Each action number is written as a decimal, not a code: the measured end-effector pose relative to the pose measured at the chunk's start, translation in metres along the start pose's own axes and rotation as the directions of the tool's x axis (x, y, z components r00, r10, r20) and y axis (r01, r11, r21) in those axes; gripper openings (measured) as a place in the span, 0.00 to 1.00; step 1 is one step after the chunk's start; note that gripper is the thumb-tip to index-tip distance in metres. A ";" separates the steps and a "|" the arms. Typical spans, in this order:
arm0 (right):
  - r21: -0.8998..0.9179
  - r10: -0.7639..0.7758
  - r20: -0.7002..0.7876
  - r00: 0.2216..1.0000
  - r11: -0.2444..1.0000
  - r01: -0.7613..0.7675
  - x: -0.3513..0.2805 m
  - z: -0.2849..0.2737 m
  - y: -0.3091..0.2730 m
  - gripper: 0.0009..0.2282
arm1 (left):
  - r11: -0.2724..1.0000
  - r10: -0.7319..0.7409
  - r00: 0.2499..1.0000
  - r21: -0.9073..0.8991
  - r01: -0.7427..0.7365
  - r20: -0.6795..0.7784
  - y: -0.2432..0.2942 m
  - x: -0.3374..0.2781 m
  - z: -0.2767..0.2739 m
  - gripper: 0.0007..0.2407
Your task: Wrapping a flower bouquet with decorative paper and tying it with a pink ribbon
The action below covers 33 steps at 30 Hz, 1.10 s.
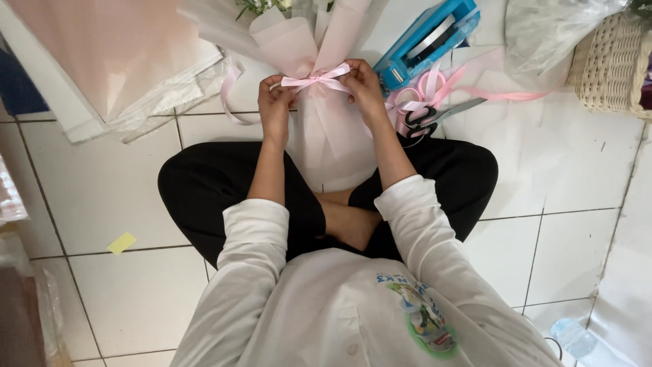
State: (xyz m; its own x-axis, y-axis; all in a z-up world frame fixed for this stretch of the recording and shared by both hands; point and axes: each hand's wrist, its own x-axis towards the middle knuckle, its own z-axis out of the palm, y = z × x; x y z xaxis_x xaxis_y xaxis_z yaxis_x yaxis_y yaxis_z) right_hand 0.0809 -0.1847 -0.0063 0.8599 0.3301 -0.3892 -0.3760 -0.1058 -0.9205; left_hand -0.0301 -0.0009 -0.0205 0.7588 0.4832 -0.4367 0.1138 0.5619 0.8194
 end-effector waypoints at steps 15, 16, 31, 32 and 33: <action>-0.085 -0.302 0.136 0.944 0.945 0.315 -0.001 0.002 0.001 0.12 | 0.988 0.000 0.997 0.153 -0.013 0.082 0.004 -0.005 0.007 0.05; -0.085 -0.301 0.135 0.944 0.946 0.314 -0.002 0.001 0.000 0.12 | 0.988 -0.001 0.997 0.153 -0.011 0.081 0.007 -0.006 0.007 0.05; -0.245 -0.092 0.176 0.980 0.960 0.134 0.007 -0.017 0.001 0.01 | 0.996 -0.024 0.993 -0.077 0.033 0.119 0.012 -0.007 0.011 0.04; -0.260 -0.077 0.170 0.982 0.958 0.120 0.004 -0.014 -0.001 0.03 | 0.997 0.000 0.989 -0.075 0.012 0.150 0.011 -0.006 0.012 0.03; -0.274 -0.062 0.164 0.984 0.956 0.106 0.002 -0.011 -0.004 0.06 | 0.997 0.024 0.984 -0.073 -0.011 0.179 0.009 -0.005 0.011 0.05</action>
State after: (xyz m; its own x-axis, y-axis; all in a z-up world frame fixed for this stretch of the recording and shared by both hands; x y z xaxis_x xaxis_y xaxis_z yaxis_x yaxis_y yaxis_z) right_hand 0.0885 -0.1942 -0.0042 0.8133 0.4855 -0.3206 -0.1739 -0.3231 -0.9302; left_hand -0.0255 -0.0056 -0.0067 0.8638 0.3684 -0.3436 0.0583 0.6044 0.7945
